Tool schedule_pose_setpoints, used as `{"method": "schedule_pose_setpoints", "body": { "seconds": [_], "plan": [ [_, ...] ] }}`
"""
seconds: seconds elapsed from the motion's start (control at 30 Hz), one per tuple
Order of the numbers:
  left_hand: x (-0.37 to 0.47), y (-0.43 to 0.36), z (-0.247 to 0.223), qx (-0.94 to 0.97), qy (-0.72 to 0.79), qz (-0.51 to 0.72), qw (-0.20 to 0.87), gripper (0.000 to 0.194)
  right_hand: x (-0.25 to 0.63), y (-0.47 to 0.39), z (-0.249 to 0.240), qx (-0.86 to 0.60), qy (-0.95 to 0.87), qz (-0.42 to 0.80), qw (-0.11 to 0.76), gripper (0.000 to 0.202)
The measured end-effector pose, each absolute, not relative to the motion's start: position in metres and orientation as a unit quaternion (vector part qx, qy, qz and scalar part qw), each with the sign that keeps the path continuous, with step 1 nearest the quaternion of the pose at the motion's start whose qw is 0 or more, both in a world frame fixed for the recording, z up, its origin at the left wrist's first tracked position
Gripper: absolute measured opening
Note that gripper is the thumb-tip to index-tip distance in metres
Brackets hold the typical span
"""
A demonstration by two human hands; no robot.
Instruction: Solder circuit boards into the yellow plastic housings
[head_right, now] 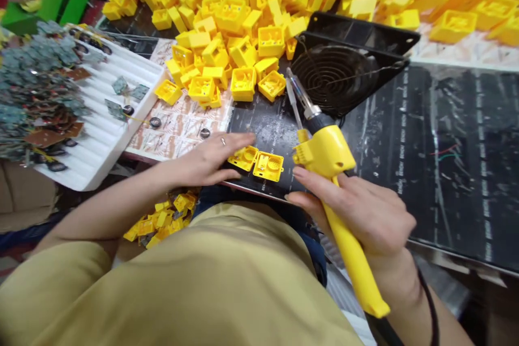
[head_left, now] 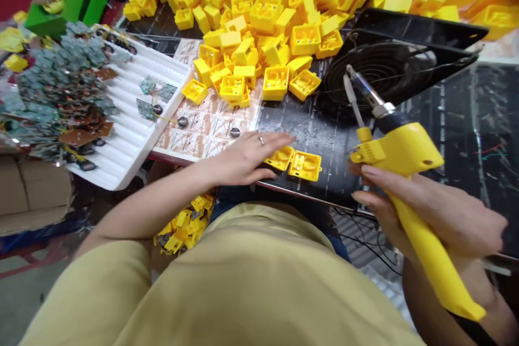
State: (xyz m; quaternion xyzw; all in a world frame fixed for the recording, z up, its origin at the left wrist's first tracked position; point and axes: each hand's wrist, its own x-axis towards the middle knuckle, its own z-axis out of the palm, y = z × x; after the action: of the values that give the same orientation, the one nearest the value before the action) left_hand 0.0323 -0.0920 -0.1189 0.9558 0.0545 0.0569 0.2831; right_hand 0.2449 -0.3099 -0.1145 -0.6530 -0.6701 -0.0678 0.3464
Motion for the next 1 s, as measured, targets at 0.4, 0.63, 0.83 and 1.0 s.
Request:
{"method": "schedule_pose_setpoints", "body": {
  "seconds": [0.4,0.63,0.83,1.0],
  "plan": [
    [-0.022,-0.033,-0.058,0.952,0.263,0.047,0.146,0.031,0.237,-0.269,-0.123,-0.562,-0.766,-0.085,0.301,0.044],
    [0.023,-0.021,-0.086,0.970,0.212,0.088,0.084,0.009,0.234,-0.265,-0.136,-0.576,-0.754,-0.029,0.314,0.049],
    [0.023,-0.041,-0.086,0.992,-0.002,-0.002,0.125,0.029,0.234,-0.261,-0.145,-0.574,-0.744,0.000,0.342,0.041],
    [0.016,-0.047,-0.106,0.971,0.170,0.118,0.119,0.039,0.235,-0.259,-0.149,-0.566,-0.748,0.002,0.345,0.039]
  ]
}}
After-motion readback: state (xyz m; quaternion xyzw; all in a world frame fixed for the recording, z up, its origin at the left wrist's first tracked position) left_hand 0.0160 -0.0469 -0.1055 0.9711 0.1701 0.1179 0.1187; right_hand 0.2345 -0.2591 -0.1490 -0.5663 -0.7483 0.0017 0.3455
